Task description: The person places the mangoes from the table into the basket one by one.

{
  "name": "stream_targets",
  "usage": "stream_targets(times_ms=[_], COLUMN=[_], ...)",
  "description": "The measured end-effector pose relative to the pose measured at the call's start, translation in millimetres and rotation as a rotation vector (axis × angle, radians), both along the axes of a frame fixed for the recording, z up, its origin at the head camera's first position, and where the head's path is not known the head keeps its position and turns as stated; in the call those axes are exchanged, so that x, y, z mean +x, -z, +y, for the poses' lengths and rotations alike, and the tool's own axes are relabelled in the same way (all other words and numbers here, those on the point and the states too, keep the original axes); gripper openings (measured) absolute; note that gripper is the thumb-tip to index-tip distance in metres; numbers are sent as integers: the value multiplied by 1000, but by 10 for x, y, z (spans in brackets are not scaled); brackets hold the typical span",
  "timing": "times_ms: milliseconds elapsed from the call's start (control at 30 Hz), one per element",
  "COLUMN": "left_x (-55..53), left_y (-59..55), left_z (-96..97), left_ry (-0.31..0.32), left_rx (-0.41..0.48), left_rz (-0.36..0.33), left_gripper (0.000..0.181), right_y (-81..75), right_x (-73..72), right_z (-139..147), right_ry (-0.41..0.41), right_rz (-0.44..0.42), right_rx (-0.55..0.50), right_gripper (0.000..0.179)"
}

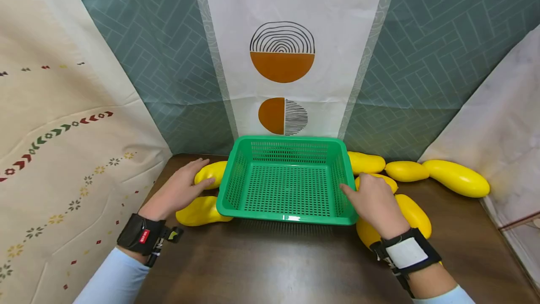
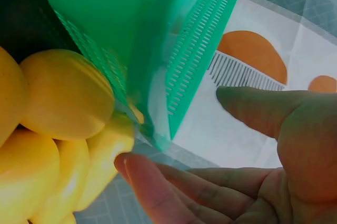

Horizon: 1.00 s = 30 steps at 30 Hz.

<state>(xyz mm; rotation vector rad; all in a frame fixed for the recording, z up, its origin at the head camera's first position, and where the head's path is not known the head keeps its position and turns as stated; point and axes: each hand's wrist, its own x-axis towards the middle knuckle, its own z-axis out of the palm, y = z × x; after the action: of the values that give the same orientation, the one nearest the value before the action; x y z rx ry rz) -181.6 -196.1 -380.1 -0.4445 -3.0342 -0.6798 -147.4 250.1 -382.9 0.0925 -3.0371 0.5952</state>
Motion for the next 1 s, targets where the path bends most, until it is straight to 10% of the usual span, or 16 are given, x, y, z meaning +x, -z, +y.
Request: stream_targets(times_ms=[400, 1000], left_x=[101, 131], left_y=[124, 432], left_z=[-197, -176], left_ry=[-24, 5], left_rx=[-19, -50], left_rz=[-198, -270], left_gripper=[72, 88], right_y=[102, 173], right_x=[-114, -139], right_z=[10, 2], right_ry=[-3, 6], right_rz=[-37, -78], right_rx=[-14, -18], right_gripper=[43, 34])
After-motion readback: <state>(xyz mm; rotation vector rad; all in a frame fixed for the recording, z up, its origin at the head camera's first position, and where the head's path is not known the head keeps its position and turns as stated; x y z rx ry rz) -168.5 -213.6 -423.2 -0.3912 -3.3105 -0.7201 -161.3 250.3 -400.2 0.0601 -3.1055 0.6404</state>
